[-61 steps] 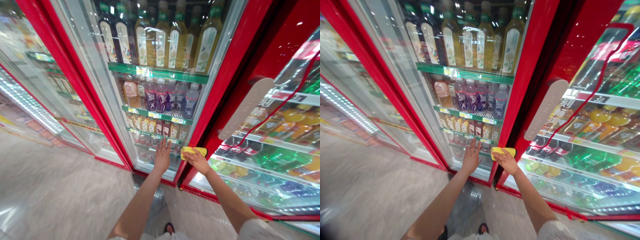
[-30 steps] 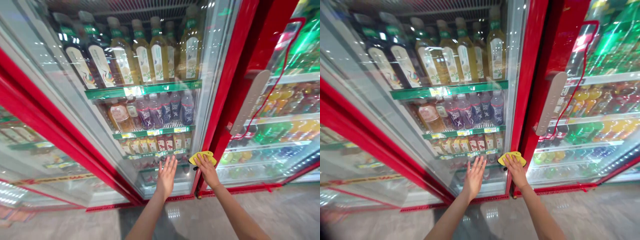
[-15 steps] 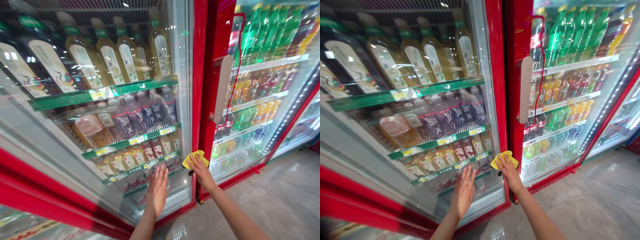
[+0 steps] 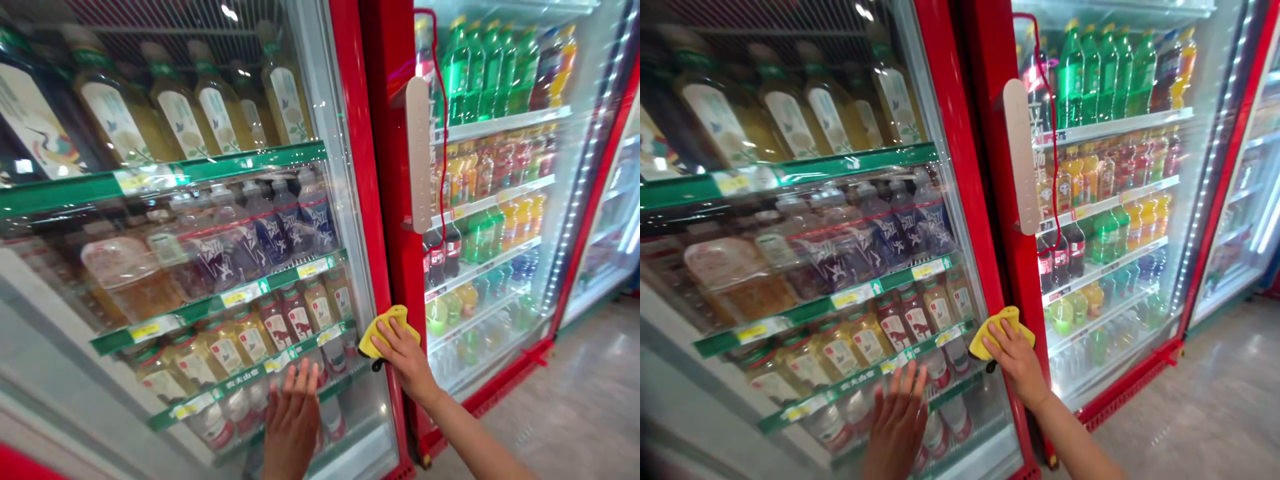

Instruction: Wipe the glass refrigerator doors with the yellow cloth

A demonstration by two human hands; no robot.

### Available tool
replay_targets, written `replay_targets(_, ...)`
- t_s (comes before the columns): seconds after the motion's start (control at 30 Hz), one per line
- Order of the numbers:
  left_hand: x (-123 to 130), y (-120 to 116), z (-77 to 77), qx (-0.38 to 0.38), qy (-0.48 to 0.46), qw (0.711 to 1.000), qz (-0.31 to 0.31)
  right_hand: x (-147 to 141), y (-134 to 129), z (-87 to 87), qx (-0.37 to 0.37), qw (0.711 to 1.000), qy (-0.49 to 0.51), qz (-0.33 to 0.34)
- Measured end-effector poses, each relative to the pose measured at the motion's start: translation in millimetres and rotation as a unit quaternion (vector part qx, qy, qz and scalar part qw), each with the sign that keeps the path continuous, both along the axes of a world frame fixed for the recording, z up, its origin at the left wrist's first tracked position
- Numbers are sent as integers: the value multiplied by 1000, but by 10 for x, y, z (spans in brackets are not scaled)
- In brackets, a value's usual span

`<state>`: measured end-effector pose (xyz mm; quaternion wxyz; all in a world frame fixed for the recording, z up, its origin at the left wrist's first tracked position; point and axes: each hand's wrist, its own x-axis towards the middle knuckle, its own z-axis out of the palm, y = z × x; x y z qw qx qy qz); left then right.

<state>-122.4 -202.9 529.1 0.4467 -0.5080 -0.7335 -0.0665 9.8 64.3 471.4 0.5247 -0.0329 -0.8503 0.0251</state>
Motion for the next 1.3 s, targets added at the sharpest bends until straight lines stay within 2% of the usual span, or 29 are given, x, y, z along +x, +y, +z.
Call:
replay_targets(0.17,-116,28,-63,11,79,997,-3,-187,56,125,43,992,114,-36)
replay_targets(0.4,-224,67,-173,22,83,996,-21,-300,169,79,42,984,172,-26)
replay_targets(0.5,-240,95,-199,16,95,995,-17,-324,178,-62,46,982,180,-17)
replay_targets(0.63,-223,146,-248,23,106,994,-7,-306,145,-472,78,979,188,-1)
replay_targets(0.7,-197,172,-279,33,109,994,-4,-298,157,-606,91,978,189,8)
replay_targets(0.73,-181,183,-294,37,109,993,-1,-303,175,-604,93,978,188,12)
replay_targets(0.8,-150,198,-317,43,108,993,7,-336,230,-436,93,978,183,22)
replay_targets(0.9,-116,201,-330,43,102,994,15,-428,307,58,86,978,186,27)
replay_targets(0.97,-107,195,-328,42,101,994,16,-481,317,281,76,977,198,23)
replay_targets(1.03,-110,191,-325,42,105,993,17,-490,288,249,64,977,205,16)
replay_targets(1.17,-143,194,-336,41,113,993,17,-391,220,-268,64,984,166,-11)
replay_targets(1.2,-154,195,-342,40,113,993,17,-369,222,-339,71,985,154,-15)
replay_targets(1.23,-165,196,-348,39,113,993,18,-361,232,-343,75,986,148,-14)
replay_targets(1.3,-185,197,-360,36,110,993,19,-396,245,-161,73,985,154,-11)
